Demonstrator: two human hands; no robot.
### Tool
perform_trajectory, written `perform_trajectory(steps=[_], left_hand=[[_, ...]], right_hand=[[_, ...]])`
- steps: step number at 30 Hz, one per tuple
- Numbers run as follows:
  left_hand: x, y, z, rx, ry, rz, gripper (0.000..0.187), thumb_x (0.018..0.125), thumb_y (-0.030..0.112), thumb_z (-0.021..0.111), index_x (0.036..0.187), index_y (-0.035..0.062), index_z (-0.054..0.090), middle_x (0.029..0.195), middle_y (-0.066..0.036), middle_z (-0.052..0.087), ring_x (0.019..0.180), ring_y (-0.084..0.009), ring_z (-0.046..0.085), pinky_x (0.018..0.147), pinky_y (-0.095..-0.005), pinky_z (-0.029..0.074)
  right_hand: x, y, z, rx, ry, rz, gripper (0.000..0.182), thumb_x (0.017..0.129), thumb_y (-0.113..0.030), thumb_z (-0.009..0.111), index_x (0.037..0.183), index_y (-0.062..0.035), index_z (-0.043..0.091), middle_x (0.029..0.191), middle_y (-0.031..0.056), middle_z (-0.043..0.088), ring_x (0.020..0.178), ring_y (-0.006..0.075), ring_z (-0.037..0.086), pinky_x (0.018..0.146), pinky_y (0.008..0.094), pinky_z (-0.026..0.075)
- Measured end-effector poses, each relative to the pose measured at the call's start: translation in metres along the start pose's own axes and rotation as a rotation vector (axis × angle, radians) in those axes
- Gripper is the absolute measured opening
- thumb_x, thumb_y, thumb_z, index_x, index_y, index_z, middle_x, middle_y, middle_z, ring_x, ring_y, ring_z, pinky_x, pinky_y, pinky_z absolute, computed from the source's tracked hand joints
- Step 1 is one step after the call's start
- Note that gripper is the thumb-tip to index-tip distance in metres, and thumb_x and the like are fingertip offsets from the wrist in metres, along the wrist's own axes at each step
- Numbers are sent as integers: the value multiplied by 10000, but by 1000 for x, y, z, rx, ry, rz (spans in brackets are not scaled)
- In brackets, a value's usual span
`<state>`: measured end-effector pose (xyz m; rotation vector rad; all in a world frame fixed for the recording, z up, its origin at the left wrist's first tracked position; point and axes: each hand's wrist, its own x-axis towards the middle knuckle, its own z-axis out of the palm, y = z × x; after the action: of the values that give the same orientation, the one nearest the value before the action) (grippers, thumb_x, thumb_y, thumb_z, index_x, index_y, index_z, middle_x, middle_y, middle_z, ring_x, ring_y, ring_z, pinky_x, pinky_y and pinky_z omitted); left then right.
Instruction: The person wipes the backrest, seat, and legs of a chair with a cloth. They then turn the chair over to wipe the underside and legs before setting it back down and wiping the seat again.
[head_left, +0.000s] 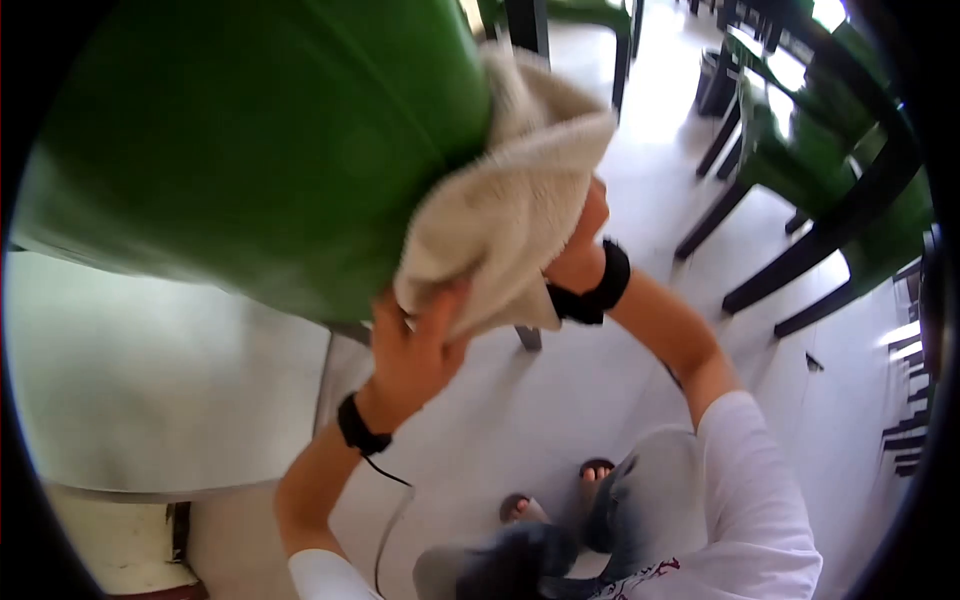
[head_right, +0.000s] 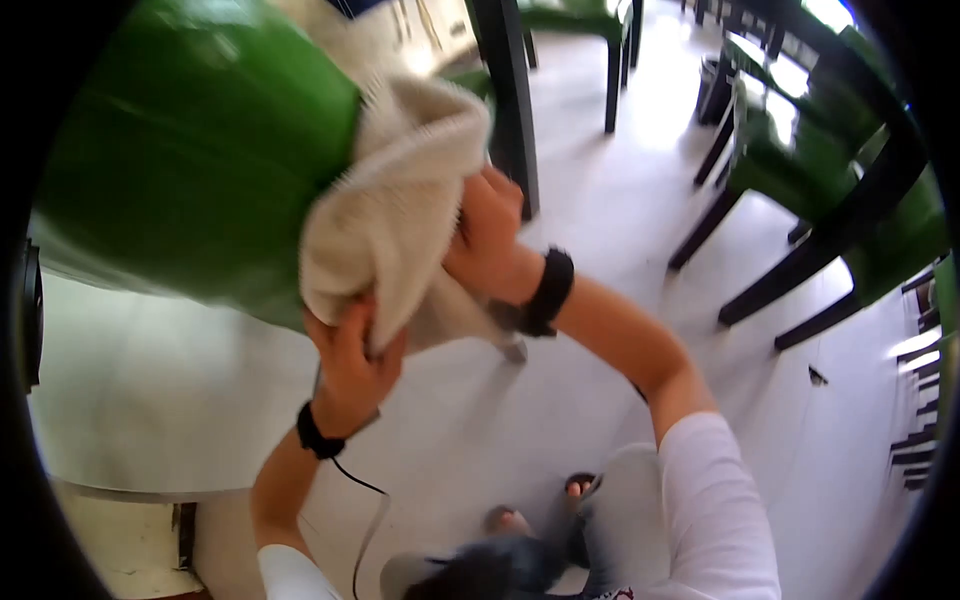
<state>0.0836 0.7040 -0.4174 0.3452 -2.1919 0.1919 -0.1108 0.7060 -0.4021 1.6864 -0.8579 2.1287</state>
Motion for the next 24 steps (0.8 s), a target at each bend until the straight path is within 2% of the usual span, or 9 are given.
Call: perform_trajectory(steps=[4,8,11,12,14,17,20,23,24], left_hand=[[-44,3,36,-227,-100,-261,469,749,-23,613,1190,32,466,1125,-187,377,917,-281,502,736,-321,461],[-111,31,82,-324,-110,-472,525,739,-43,584,1224,93,437,1102,-157,396,878,-303,509,698,-348,474],[-157,47,115,-455,-192,-653,514,775,4,573,1237,140,394,1104,-155,416,866,-379,556,683,-426,508],[-167,49,117,-479,-259,-675,511,779,6,568,1238,140,389,1100,-152,421,855,-377,558,676,-427,507],[-181,48,114,-517,-398,-709,504,787,10,557,1240,140,379,1094,-148,430,832,-373,563,662,-430,505],[-201,49,103,-543,-530,-768,427,787,6,553,1183,125,446,1053,-127,464,824,-355,566,677,-417,497],[-207,58,103,-603,-505,-843,403,760,-43,552,1130,107,494,1036,-107,476,782,-308,565,674,-378,486],[-216,60,108,-586,-363,-863,411,718,-89,549,1096,65,497,1023,-103,473,751,-265,538,641,-334,466],[-221,56,111,-545,-288,-851,405,700,-104,548,1075,43,500,1013,-103,471,744,-248,523,627,-316,454]], right_hand=[[-55,25,-7,-81,-61,-90,178,705,-35,658,881,-38,633,900,141,622,746,296,588,667,339,485],[-166,45,-34,12,-380,298,342,704,-126,726,1004,-54,579,1009,105,585,880,230,554,768,342,461],[-246,43,-49,133,-666,805,540,713,-214,769,1161,-66,505,1156,86,521,1055,185,487,879,338,424],[-275,48,-55,-12,-758,633,542,750,-229,734,1191,-61,469,1172,90,498,1068,195,474,883,339,417],[-303,45,-59,-112,-849,775,541,761,-252,716,1195,-64,454,1157,92,495,1062,199,473,880,340,414],[-317,25,-62,-140,-628,932,493,759,-261,707,1155,-70,482,1102,88,525,1026,208,491,872,333,419],[-308,23,-77,-73,-842,1172,503,766,-255,691,1167,-52,465,1166,113,498,1076,222,474,889,344,411],[-310,30,-91,-137,-877,941,546,760,-250,684,1193,-19,446,1208,161,472,1118,295,453,914,384,396],[-311,34,-93,-225,-789,719,568,753,-248,689,1201,-9,436,1215,179,462,1125,323,441,921,397,390]])
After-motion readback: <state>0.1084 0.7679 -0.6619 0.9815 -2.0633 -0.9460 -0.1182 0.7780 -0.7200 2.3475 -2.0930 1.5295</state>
